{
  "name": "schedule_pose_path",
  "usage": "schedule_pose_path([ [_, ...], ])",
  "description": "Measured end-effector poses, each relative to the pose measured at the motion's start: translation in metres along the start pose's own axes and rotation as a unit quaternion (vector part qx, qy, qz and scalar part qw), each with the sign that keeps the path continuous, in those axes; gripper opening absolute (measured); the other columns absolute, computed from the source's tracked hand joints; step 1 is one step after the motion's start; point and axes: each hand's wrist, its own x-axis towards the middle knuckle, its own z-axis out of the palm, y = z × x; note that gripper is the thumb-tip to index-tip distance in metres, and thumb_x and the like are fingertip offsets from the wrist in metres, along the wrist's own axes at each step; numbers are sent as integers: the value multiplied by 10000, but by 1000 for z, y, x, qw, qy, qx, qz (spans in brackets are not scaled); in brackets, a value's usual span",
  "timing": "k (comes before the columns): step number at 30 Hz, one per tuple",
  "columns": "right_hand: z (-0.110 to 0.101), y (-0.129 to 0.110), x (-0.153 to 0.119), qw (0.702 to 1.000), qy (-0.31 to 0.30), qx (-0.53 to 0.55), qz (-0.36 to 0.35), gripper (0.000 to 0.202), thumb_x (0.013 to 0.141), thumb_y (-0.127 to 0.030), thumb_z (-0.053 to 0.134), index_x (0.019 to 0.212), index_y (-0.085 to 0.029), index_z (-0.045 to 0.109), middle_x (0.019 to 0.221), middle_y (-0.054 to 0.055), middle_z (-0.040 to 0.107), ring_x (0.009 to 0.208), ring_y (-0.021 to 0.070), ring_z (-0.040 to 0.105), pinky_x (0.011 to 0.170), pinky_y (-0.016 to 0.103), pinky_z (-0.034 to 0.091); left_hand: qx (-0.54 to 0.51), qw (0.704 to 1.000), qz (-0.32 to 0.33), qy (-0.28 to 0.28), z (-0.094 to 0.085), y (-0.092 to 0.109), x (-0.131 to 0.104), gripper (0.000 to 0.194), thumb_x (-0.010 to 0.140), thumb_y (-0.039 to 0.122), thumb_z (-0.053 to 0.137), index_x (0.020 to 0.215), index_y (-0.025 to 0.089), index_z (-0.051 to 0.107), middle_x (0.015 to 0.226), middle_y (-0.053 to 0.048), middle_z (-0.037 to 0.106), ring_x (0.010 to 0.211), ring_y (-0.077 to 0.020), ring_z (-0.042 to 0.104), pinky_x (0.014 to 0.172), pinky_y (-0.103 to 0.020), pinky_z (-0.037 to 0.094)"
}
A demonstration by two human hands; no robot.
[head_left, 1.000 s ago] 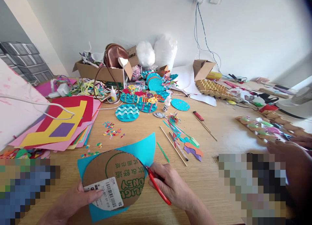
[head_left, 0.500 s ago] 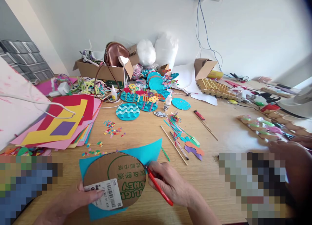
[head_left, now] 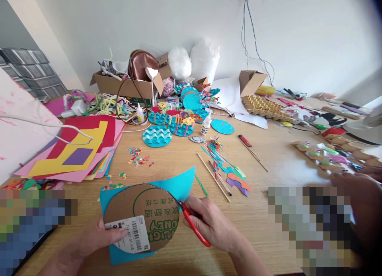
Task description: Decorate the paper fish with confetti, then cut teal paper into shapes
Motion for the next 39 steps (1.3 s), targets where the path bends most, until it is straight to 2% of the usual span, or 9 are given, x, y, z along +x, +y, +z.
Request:
schedule_pose_path([
  [2, 0, -1, 0, 1000, -8, 8, 5, 225, 883, -335, 387, 705, -200, 363, 587, -46, 383, 523, 89, 330, 504, 199, 256, -1, 1000, 2, 11, -2, -2, 0, 398, 588, 441, 725, 959, 306, 682, 870, 57, 731, 860, -281, 655, 789, -421, 504],
  [7, -3, -3, 2, 1000, -29, 2, 11, 209, 873, -332, 400, 713, -201, 367, 605, -43, 394, 530, 87, 332, 505, 194, 265, -2, 999, 15, -43, -9, -8, 2, 354, 646, 391, 695, 990, 310, 674, 884, 48, 731, 834, -261, 662, 792, -398, 507],
  [12, -7, -6, 4, 998, -34, -53, 20, 234, 883, -376, 378, 732, -199, 398, 636, -26, 439, 546, 93, 333, 528, 203, 283, 22, 998, 13, -60, -10, -7, 2, 385, 665, 401, 679, 1026, 268, 670, 946, 9, 719, 871, -273, 653, 830, -408, 491],
  [18, -8, -8, 5, 998, -32, -57, 13, 255, 889, -381, 362, 721, -194, 410, 609, -25, 437, 528, 93, 329, 516, 202, 285, 13, 998, 6, -54, -9, -4, 3, 397, 643, 402, 700, 1004, 236, 685, 940, -20, 721, 869, -283, 653, 825, -408, 493],
  [22, -6, -6, 3, 999, -18, -51, -2, 264, 897, -366, 344, 719, -188, 424, 623, -12, 458, 528, 96, 341, 522, 206, 296, 5, 998, 9, -55, -5, 0, 3, 361, 658, 384, 692, 987, 237, 687, 922, 4, 724, 871, -275, 654, 826, -412, 490],
  [28, -6, -5, 1, 998, -3, -63, -12, 256, 886, -355, 358, 695, -192, 412, 612, -9, 446, 532, 104, 341, 520, 214, 281, 1, 1000, 2, -2, 4, 6, -1, 387, 596, 417, 721, 908, 189, 708, 863, -23, 733, 853, -307, 654, 814, -443, 486],
  [31, -7, -5, 2, 998, -7, -69, -7, 225, 873, -336, 386, 701, -193, 414, 601, -22, 422, 524, 99, 329, 510, 210, 268, -10, 1000, -4, 7, 5, 8, -2, 383, 588, 407, 727, 902, 188, 706, 835, -16, 736, 843, -304, 655, 799, -444, 487],
  [39, -13, -8, 5, 996, -43, -75, -7, 249, 885, -359, 373, 711, -190, 432, 612, -24, 436, 528, 95, 334, 509, 202, 278, 13, 998, -15, -53, 0, 7, 0, 359, 641, 410, 694, 937, 206, 701, 866, -24, 733, 883, -303, 649, 821, -432, 477],
])
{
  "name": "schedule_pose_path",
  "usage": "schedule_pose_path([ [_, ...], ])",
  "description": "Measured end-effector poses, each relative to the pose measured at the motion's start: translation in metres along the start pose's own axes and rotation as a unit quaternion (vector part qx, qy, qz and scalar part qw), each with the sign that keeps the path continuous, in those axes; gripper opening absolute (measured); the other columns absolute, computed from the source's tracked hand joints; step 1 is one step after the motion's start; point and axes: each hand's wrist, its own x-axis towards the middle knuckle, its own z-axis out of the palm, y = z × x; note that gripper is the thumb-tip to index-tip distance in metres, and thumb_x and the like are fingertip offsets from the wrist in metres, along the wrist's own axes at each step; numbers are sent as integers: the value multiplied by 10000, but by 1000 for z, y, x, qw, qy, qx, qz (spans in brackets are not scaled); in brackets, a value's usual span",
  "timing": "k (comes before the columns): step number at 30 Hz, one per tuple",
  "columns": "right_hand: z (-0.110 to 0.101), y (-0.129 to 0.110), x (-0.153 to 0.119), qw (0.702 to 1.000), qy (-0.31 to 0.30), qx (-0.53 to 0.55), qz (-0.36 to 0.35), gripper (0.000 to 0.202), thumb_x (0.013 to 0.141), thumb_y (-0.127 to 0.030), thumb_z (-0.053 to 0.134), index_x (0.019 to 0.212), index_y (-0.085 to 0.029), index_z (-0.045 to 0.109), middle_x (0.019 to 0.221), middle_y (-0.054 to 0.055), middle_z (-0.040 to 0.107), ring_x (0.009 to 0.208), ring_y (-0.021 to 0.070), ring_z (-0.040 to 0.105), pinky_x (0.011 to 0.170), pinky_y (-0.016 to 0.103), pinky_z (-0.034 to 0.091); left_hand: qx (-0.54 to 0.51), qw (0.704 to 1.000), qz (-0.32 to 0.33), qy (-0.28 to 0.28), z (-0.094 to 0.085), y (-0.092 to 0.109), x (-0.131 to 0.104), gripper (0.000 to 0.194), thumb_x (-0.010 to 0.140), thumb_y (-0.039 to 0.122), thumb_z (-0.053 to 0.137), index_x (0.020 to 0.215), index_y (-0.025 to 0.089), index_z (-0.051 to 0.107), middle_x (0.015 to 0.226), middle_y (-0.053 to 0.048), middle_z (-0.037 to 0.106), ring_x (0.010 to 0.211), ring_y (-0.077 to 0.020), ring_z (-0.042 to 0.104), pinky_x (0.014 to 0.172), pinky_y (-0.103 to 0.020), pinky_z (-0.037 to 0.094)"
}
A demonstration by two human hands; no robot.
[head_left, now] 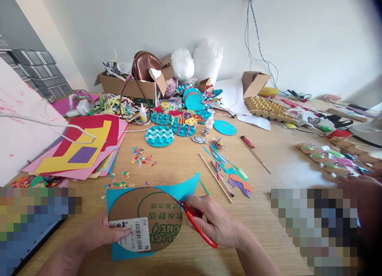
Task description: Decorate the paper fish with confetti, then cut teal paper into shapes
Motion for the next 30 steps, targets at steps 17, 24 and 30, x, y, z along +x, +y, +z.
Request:
schedule_pose_path([
  [17, 0, -2, 0, 999, 13, -25, -18, 266, 880, -362, 374, 678, -193, 408, 595, -17, 423, 522, 105, 306, 511, 227, 263, -11, 1000, -6, 20, 5, -2, -2, 286, 623, 385, 705, 849, 208, 718, 813, -57, 732, 875, -326, 651, 826, -465, 460],
  [24, -1, -3, 0, 999, 13, -42, -6, 243, 869, -347, 392, 680, -197, 417, 595, -24, 413, 512, 103, 309, 503, 223, 248, -9, 999, 9, 40, 8, -1, -3, 304, 592, 408, 728, 821, 207, 730, 773, -45, 736, 823, -305, 668, 795, -433, 488],
  [30, -4, -9, 1, 999, -10, -38, -11, 237, 881, -346, 372, 724, -187, 451, 626, -7, 469, 529, 104, 345, 508, 221, 278, -4, 1000, 24, -2, 7, 3, -6, 376, 628, 372, 708, 964, 206, 689, 867, -39, 734, 860, -296, 660, 784, -412, 499],
])
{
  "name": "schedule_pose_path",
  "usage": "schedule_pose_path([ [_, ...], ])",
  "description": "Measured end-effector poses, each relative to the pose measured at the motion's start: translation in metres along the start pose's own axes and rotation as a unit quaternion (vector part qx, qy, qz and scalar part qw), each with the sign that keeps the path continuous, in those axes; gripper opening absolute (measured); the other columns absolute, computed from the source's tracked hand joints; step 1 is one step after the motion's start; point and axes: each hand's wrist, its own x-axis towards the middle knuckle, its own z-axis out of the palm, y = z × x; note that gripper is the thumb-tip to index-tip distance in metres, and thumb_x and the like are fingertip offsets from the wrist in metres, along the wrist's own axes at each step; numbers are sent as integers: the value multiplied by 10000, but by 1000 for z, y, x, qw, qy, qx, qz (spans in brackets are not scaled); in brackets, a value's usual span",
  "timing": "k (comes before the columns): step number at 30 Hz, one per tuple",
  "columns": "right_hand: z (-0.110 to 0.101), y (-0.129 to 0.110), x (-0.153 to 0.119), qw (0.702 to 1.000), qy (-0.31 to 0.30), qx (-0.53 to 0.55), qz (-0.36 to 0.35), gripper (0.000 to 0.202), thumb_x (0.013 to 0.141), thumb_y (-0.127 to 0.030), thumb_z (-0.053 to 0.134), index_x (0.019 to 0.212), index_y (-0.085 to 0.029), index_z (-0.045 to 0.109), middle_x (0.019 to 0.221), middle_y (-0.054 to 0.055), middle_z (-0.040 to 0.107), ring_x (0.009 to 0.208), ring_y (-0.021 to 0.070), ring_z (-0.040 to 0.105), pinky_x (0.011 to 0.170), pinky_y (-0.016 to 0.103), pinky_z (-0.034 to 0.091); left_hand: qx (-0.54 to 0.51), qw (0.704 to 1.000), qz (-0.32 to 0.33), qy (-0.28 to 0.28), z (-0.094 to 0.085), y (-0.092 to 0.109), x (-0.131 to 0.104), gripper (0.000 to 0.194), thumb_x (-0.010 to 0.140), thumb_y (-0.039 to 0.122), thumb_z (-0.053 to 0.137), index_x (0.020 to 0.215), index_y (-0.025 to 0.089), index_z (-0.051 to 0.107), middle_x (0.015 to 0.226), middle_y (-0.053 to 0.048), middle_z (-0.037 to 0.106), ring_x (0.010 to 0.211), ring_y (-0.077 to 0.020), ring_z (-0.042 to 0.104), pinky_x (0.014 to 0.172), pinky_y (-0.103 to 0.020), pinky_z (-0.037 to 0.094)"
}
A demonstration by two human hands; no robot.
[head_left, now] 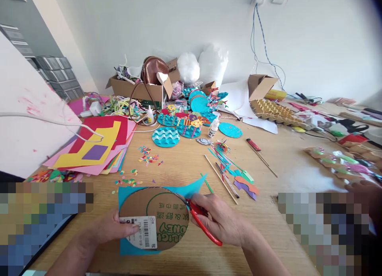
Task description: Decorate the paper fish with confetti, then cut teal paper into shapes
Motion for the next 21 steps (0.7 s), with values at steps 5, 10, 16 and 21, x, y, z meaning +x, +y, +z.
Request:
schedule_pose_path([
  [5, 1, -2, -2, 1000, -14, 19, 15, 257, 898, -364, 347, 730, -190, 433, 646, 1, 499, 545, 108, 373, 516, 233, 291, 44, 998, 29, 19, 1, 1, -2, 362, 670, 294, 666, 1005, 159, 670, 873, -23, 730, 866, -259, 653, 786, -338, 496],
  [10, 2, 3, -3, 998, -43, 35, 36, 284, 908, -394, 307, 715, -206, 397, 625, -6, 490, 540, 120, 387, 517, 242, 304, 50, 997, 54, -22, 2, 6, 1, 375, 622, 348, 683, 949, 164, 686, 891, -43, 727, 880, -254, 644, 776, -333, 494],
  [16, 5, 7, -4, 998, -41, 22, 38, 325, 907, -435, 274, 695, -212, 380, 609, -3, 462, 539, 132, 392, 505, 248, 309, 41, 998, 52, 13, 9, 12, 2, 324, 590, 353, 696, 861, 178, 705, 845, -12, 732, 889, -263, 631, 788, -336, 475],
  [21, 8, 15, -7, 999, -31, 14, 26, 300, 907, -410, 298, 698, -211, 379, 607, -5, 465, 534, 129, 396, 509, 248, 303, 39, 996, 71, -20, 3, 4, 10, 413, 578, 421, 712, 896, 159, 694, 859, -41, 729, 878, -263, 635, 793, -347, 475],
])
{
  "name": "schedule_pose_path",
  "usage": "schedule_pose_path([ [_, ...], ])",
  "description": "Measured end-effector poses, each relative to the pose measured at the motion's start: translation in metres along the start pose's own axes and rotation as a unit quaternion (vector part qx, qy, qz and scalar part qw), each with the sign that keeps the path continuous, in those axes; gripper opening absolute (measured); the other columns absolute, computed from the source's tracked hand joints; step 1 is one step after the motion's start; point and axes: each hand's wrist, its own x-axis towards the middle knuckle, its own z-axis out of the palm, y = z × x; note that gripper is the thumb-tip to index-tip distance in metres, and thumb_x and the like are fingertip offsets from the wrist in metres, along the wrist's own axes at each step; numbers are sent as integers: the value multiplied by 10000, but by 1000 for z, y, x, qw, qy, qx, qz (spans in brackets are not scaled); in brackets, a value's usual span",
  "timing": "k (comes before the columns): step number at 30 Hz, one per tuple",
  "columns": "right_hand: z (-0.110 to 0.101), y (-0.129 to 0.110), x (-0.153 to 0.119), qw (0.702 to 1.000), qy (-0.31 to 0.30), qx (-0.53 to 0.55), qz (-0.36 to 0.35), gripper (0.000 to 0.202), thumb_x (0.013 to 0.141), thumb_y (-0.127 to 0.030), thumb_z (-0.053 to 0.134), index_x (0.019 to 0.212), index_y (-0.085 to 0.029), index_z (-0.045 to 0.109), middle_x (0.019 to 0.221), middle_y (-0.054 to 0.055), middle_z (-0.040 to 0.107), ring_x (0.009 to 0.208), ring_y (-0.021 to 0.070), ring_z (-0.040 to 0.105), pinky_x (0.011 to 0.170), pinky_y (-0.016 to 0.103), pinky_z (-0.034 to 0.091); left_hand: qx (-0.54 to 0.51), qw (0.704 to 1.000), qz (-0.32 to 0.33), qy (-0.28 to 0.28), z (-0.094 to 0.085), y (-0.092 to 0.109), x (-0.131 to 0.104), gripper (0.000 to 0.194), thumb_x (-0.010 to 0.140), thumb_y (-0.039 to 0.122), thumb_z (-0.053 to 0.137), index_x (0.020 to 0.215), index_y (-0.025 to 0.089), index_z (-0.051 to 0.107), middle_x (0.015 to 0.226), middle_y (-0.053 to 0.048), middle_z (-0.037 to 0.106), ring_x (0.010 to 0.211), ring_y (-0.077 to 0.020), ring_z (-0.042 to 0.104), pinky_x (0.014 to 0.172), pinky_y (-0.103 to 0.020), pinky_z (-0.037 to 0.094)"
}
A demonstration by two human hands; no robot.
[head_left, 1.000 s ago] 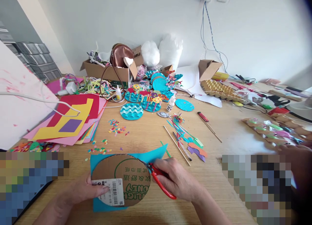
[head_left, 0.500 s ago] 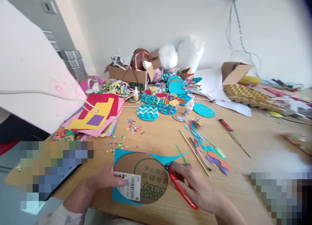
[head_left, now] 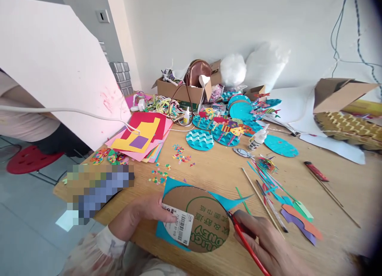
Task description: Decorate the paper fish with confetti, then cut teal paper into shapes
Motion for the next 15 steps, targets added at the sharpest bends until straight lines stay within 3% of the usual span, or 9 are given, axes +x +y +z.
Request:
schedule_pose_path([
  [5, 1, 4, -2, 1000, 14, -18, -12, 301, 910, -403, 299, 696, -209, 385, 599, -11, 472, 522, 125, 402, 507, 247, 297, 23, 999, -2, -26, -6, -4, 3, 503, 591, 487, 705, 965, 153, 670, 915, -53, 719, 859, -246, 631, 775, -356, 480],
  [15, -2, 7, 0, 999, 24, -41, -17, 303, 913, -390, 299, 704, -207, 419, 581, -15, 502, 500, 117, 442, 487, 224, 323, 30, 999, 9, -17, -5, 1, 9, 520, 559, 498, 721, 951, 158, 679, 868, -56, 721, 841, -235, 632, 748, -322, 487],
])
